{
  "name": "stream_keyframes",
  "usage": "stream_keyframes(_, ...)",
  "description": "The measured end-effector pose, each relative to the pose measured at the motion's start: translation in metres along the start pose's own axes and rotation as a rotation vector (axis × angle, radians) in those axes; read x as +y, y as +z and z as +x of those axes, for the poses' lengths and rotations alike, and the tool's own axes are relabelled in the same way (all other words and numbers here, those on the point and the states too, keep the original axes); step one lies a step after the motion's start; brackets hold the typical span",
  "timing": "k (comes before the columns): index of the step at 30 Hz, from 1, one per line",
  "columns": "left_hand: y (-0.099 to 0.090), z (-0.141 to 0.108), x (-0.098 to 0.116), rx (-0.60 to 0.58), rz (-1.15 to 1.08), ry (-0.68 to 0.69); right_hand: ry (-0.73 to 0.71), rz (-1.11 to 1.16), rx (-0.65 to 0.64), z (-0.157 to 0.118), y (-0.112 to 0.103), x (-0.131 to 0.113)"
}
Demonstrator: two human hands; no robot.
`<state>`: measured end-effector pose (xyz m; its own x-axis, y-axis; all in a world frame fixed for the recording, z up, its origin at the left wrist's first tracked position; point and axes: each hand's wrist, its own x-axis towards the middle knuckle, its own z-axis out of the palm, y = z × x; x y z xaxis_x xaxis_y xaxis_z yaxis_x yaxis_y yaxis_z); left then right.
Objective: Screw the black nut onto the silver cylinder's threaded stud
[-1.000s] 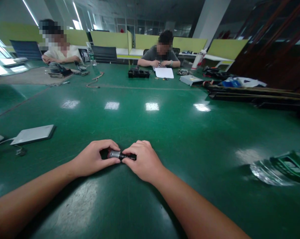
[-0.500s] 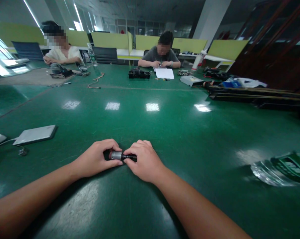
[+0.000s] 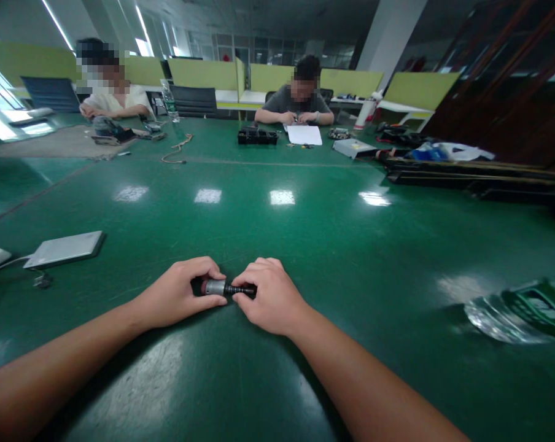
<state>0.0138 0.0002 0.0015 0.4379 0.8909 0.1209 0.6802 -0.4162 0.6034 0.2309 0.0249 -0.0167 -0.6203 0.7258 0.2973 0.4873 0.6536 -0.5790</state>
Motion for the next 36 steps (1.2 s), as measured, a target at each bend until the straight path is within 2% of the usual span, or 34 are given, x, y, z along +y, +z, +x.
stream_keyframes(36,-0.0019,0.0005,0.0001,-0.001,0.012,-0.006,0.023,-0.007,-0.012,-0.0015,-0.0098,0.0047)
